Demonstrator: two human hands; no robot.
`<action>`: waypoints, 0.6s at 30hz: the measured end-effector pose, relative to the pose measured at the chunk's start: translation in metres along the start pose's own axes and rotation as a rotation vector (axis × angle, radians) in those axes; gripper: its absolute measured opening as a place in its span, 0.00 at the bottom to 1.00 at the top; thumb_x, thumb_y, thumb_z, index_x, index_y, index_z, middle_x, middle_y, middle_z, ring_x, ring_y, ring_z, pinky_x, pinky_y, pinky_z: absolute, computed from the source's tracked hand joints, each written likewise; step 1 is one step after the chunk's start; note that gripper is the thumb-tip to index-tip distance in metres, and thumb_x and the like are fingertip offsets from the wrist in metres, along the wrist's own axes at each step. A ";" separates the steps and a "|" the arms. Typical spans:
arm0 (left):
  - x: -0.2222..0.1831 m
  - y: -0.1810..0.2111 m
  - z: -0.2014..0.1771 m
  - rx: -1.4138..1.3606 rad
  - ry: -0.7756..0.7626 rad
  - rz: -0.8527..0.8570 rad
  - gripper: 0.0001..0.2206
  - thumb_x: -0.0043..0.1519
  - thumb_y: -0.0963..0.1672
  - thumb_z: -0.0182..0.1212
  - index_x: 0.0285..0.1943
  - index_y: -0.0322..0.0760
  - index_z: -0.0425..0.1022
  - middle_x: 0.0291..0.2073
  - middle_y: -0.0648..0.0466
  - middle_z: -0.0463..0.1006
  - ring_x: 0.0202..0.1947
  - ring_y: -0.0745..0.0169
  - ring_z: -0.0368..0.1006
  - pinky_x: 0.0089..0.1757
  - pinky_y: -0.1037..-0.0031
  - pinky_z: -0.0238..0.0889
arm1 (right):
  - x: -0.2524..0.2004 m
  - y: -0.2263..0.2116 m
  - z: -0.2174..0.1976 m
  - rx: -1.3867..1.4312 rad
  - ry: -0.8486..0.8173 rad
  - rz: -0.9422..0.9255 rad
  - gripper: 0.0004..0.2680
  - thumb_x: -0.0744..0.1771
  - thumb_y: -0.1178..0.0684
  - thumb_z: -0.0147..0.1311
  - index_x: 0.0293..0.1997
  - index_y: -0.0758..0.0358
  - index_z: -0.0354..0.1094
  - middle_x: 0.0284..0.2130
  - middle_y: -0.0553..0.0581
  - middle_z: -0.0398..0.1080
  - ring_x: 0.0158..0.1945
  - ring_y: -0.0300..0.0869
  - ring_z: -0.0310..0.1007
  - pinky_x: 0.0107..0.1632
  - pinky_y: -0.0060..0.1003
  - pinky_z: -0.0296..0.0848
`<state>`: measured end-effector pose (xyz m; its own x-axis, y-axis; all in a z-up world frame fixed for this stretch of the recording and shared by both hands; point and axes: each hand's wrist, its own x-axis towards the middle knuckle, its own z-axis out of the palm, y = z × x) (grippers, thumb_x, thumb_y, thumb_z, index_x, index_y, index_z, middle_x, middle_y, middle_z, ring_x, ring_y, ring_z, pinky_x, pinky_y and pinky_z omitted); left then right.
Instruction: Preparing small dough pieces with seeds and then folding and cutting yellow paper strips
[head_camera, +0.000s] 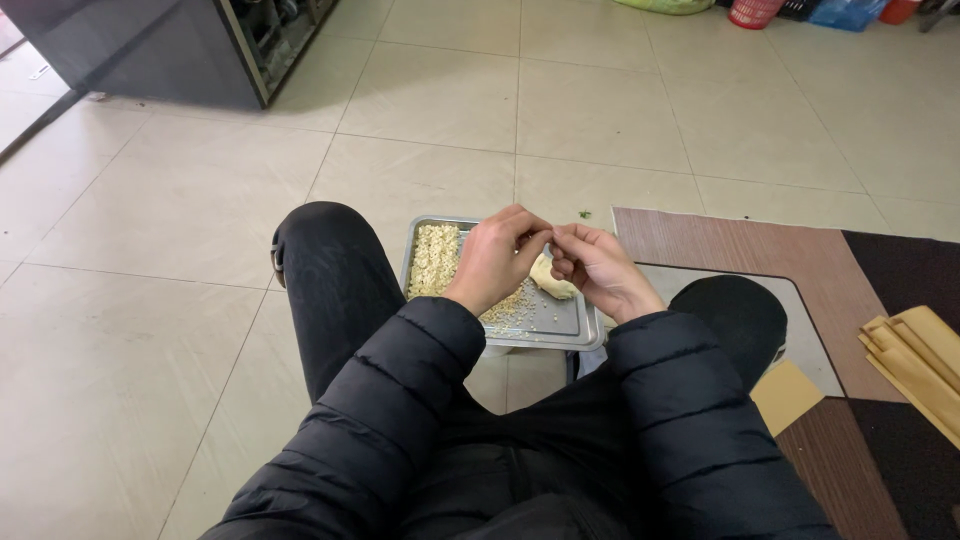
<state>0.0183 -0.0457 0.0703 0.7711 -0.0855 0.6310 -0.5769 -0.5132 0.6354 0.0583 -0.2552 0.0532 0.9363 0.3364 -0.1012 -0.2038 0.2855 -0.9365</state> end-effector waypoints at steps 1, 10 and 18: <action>0.000 0.001 0.000 0.000 0.000 -0.001 0.03 0.68 0.44 0.71 0.47 0.46 0.88 0.36 0.56 0.84 0.35 0.54 0.85 0.38 0.63 0.78 | -0.002 -0.002 0.004 0.000 0.000 0.001 0.05 0.75 0.54 0.61 0.48 0.64 0.75 0.31 0.53 0.72 0.28 0.34 0.67 0.39 0.34 0.78; 0.000 -0.006 -0.010 0.113 -0.126 -0.280 0.09 0.71 0.49 0.59 0.50 0.42 0.78 0.33 0.46 0.82 0.43 0.33 0.85 0.44 0.44 0.75 | -0.007 -0.004 0.019 -0.226 0.067 -0.016 0.07 0.75 0.52 0.56 0.42 0.62 0.74 0.30 0.51 0.64 0.29 0.37 0.62 0.36 0.36 0.73; -0.030 -0.081 0.008 0.002 -0.034 -0.387 0.07 0.69 0.47 0.67 0.45 0.41 0.83 0.32 0.48 0.85 0.42 0.41 0.86 0.47 0.53 0.76 | 0.009 0.024 -0.032 -0.288 0.222 0.040 0.08 0.76 0.48 0.57 0.43 0.56 0.70 0.30 0.48 0.65 0.28 0.34 0.66 0.34 0.31 0.72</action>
<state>0.0435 -0.0086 -0.0038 0.9401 0.0868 0.3297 -0.2411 -0.5147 0.8228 0.0709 -0.2739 0.0193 0.9750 0.1298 -0.1806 -0.1822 0.0011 -0.9833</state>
